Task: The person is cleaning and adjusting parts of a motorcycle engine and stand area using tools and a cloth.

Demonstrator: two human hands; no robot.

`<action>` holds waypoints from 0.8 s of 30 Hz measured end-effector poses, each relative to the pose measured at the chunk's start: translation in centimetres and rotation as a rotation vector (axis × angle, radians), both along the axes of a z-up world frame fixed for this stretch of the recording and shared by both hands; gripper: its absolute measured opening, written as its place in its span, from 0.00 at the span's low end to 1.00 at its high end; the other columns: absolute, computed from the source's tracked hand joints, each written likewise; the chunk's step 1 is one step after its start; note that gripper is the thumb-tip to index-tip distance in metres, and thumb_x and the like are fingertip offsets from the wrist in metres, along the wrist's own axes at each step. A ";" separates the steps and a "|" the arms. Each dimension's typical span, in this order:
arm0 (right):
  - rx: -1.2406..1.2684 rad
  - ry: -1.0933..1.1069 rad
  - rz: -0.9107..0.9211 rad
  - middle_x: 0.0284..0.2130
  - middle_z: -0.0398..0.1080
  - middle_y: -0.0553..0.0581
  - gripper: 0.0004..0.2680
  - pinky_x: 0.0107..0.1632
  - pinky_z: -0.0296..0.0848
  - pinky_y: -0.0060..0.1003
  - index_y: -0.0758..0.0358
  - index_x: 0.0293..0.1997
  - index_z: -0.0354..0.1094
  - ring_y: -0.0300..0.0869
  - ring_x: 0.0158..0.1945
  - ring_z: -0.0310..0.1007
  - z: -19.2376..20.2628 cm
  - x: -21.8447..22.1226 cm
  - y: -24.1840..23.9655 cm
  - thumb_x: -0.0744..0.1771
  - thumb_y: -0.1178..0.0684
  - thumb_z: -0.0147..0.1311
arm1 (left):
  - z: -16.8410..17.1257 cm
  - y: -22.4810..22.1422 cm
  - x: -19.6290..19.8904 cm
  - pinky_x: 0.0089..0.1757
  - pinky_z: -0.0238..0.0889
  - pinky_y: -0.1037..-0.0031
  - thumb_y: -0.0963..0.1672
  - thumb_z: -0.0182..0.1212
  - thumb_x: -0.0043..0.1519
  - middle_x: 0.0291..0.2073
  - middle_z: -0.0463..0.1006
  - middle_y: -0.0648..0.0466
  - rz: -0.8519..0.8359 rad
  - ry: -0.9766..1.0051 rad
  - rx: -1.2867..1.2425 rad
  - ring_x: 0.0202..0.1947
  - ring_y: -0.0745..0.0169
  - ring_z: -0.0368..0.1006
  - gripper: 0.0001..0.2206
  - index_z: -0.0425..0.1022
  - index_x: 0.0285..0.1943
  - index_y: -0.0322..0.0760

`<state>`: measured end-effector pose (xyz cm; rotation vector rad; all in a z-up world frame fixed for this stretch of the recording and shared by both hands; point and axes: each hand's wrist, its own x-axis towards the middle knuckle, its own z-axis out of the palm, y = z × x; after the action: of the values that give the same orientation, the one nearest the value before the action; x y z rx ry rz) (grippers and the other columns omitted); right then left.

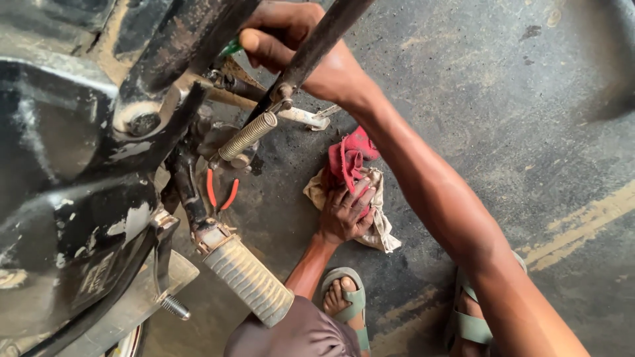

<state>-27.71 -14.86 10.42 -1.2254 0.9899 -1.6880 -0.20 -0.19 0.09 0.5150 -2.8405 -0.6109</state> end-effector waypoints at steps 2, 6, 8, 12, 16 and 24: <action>-0.034 -0.041 0.021 0.30 0.71 0.50 0.15 0.35 0.67 0.31 0.66 0.51 0.74 0.33 0.32 0.68 0.1 0.0 0.4 0.75 0.41 0.53 | 0.2 0.0 0.0 0.57 0.63 0.58 0.48 0.64 0.64 0.63 0.73 0.51 0.000 0.004 0.001 0.61 0.48 0.68 0.20 0.75 0.64 0.40; -0.145 0.091 -0.013 0.41 0.75 0.55 0.12 0.46 0.75 0.34 0.66 0.58 0.73 0.37 0.45 0.76 -0.5 -0.8 2.2 0.76 0.46 0.52 | 0.4 0.1 0.0 0.56 0.63 0.58 0.48 0.64 0.63 0.63 0.74 0.51 0.002 -0.002 -0.014 0.60 0.48 0.68 0.20 0.75 0.63 0.41; -0.240 0.031 -0.001 0.49 0.78 0.58 0.10 0.56 0.81 0.35 0.67 0.58 0.72 0.39 0.54 0.81 -0.9 -0.6 3.1 0.77 0.48 0.53 | 0.2 0.1 0.0 0.56 0.63 0.58 0.48 0.65 0.62 0.63 0.74 0.52 0.006 -0.001 -0.017 0.60 0.48 0.69 0.20 0.75 0.63 0.41; -0.128 -0.023 -0.094 0.48 0.78 0.57 0.08 0.51 0.79 0.37 0.67 0.55 0.73 0.38 0.46 0.79 0.4 -0.4 3.9 0.75 0.53 0.55 | 0.1 0.2 0.3 0.56 0.63 0.58 0.48 0.65 0.62 0.63 0.74 0.52 0.010 -0.004 -0.005 0.60 0.47 0.69 0.21 0.75 0.64 0.41; -0.115 0.442 -0.356 0.34 0.74 0.60 0.05 0.42 0.72 0.42 0.69 0.51 0.77 0.45 0.38 0.77 2.7 -1.1 4.0 0.72 0.59 0.60 | 0.2 0.2 0.4 0.57 0.63 0.58 0.48 0.65 0.62 0.63 0.73 0.51 0.011 0.015 0.001 0.61 0.46 0.69 0.21 0.75 0.64 0.40; -0.271 0.377 -0.225 0.40 0.76 0.58 0.04 0.43 0.76 0.36 0.66 0.54 0.74 0.42 0.41 0.78 1.7 -1.1 3.3 0.73 0.62 0.58 | 0.1 0.2 0.6 0.58 0.63 0.58 0.48 0.65 0.63 0.63 0.74 0.51 0.021 0.034 0.014 0.59 0.47 0.70 0.21 0.75 0.64 0.40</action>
<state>-28.80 -11.55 12.14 -1.7102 1.1843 -1.8481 0.38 0.02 0.18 0.5302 -2.7971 -0.6308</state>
